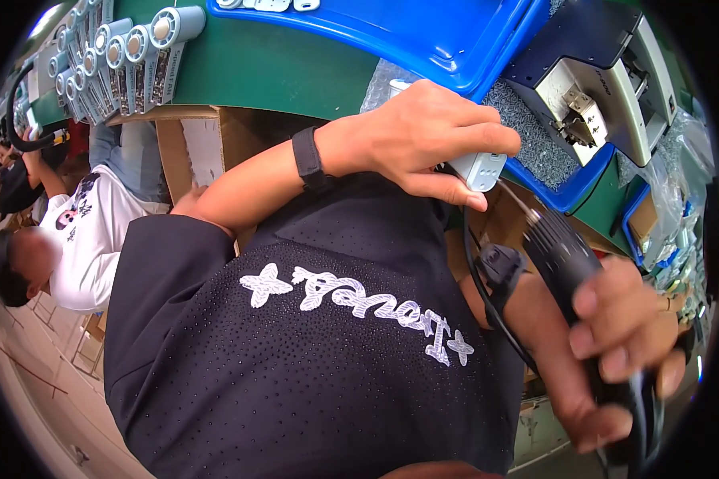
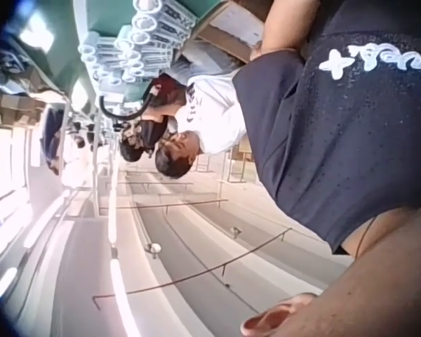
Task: Using an electric screwdriver to assemble plastic housing components on an electronics production line.
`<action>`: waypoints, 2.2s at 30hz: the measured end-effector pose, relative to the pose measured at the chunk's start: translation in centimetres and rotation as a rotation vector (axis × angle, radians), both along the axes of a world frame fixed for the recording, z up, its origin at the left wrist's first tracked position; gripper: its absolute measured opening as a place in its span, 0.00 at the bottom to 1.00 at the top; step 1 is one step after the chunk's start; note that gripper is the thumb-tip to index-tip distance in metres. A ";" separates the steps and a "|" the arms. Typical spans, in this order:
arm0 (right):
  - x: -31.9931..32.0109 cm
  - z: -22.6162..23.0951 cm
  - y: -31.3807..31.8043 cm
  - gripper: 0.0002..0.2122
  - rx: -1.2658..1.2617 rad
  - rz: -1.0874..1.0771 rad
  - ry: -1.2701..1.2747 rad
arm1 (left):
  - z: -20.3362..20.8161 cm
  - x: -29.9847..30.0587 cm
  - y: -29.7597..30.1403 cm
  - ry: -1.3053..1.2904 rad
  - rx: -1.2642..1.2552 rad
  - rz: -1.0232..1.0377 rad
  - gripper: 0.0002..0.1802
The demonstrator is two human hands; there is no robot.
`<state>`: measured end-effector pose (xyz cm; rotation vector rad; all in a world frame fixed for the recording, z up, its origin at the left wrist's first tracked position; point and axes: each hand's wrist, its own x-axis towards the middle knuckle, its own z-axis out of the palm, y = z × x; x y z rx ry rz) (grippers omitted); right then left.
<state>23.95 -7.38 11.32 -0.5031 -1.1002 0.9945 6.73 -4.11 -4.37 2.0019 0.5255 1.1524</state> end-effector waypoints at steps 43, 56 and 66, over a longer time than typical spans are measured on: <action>5.9 -2.9 4.9 0.14 -0.025 -0.377 -0.241 | -0.5 0.1 0.1 0.022 -0.063 -0.069 0.32; 1.5 1.2 -1.2 0.13 -0.220 -0.169 -0.079 | -0.6 0.1 -0.1 0.011 -0.059 -0.048 0.32; -0.2 -1.7 -0.3 0.21 -0.038 0.020 -0.030 | -0.1 0.0 0.2 0.001 -0.101 -0.061 0.32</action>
